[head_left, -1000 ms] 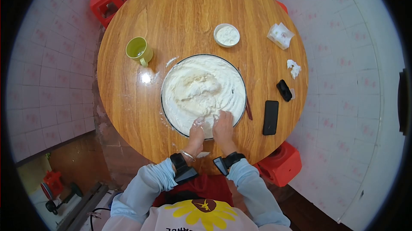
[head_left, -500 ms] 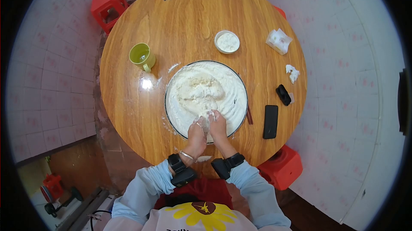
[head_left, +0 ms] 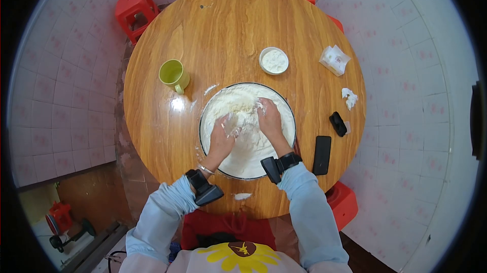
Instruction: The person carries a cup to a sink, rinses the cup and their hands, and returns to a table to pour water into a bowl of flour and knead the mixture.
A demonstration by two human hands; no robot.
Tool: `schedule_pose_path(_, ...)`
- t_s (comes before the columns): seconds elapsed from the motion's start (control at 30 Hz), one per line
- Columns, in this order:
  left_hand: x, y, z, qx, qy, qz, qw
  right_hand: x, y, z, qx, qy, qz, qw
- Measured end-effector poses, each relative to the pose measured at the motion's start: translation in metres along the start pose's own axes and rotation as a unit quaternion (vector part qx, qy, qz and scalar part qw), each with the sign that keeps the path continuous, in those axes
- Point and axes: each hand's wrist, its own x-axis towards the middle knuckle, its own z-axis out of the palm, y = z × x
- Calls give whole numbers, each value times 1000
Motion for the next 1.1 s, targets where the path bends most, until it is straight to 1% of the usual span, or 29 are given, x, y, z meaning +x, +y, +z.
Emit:
schedule_pose_path(0.03, 6, 2, -5, 72, 7, 50, 996, 1, 8, 6, 5, -22, -2, 1000)
schedule_pose_path(0.07, 14, 7, -8, 145, 11, 94, 985, 3, 14, 11, 6, -21, -2, 1000)
schedule_pose_path(0.1, 21, 6, -9, 146, 10, 94, 985, 4, 19, 18, 51, -45, 46, 997)
schedule_pose_path(0.13, 28, 6, -9, 211, -10, 125, 969, 6, 20, 21, 96, -70, 92, 989)
schedule_pose_path(0.17, 35, 6, -9, 274, -29, 155, 949, 9, 22, 22, 98, -70, 92, 989)
schedule_pose_path(0.2, 42, 5, -10, 275, -29, 155, 948, 11, 24, 22, 88, -79, 97, 988)
schedule_pose_path(0.27, 51, 5, -10, 234, -91, 185, 950, 11, 24, 20, 76, -85, 104, 988)
schedule_pose_path(0.3, 54, 6, -11, 233, -93, 184, 950, 10, 24, 16, 69, -87, 109, 988)
schedule_pose_path(0.37, 59, 11, -14, 263, -161, 150, 939, 10, 18, 4, 62, -88, 116, 987)
schedule_pose_path(0.4, 59, 13, -16, 262, -163, 150, 939, 9, 15, -2, 63, -94, 166, 980)
schedule_pose_path(0.43, 57, 18, -18, 274, -195, 165, 927, 5, 14, -4, 64, -101, 216, 969)
schedule_pose_path(0.47, 55, 23, -20, 286, -227, 180, 913, 1, 15, -4, 65, -101, 218, 969)
schedule_pose_path(0.5, 53, 26, -21, 286, -230, 179, 913, -5, 16, -2, 83, -86, 192, 974)
schedule_pose_path(0.53, 50, 28, -21, 288, -240, 212, 903, -10, 17, -1, 101, -72, 166, 978)
schedule_pose_path(0.57, 47, 28, -21, 289, -250, 244, 892, -12, 8, -3, 102, -70, 171, 977)
schedule_pose_path(0.63, 40, 27, -21, 270, -246, 246, 898, -16, -11, 0, 70, -95, 191, 975)
schedule_pose_path(0.67, 38, 25, -22, 250, -236, 250, 905, -19, -9, 7, 72, -96, 193, 974)
schedule_pose_path(0.7, 37, 22, -22, 251, -237, 246, 906, -24, -6, 15, 44, -12, 89, 995)
schedule_pose_path(0.73, 36, 19, -22, 260, -222, 268, 901, -27, -9, 18, 13, 73, -14, 997)
schedule_pose_path(0.77, 35, 16, -22, 268, -208, 291, 895, -32, -11, 20, 13, 71, -10, 997)
schedule_pose_path(0.83, 35, 8, -20, 263, -204, 294, 896, -39, -19, 19, 17, -21, -6, 1000)
schedule_pose_path(0.87, 36, 6, -19, 260, -197, 300, 896, -40, -21, 19, 15, -21, -3, 1000)
schedule_pose_path(0.97, 42, 3, -14, 266, -173, 285, 904, -40, -21, 25, -59, -20, -55, 997)
schedule_pose_path(1.0, 43, 4, -12, 265, -176, 281, 905, -38, -20, 26, -58, -23, -51, 997)
schedule_pose_path(1.07, 48, 8, -9, 288, -169, 237, 912, -33, -20, 26, -72, -29, -54, 996)
schedule_pose_path(1.1, 50, 11, -8, 288, -170, 233, 913, -30, -17, 28, -71, -32, -51, 996)
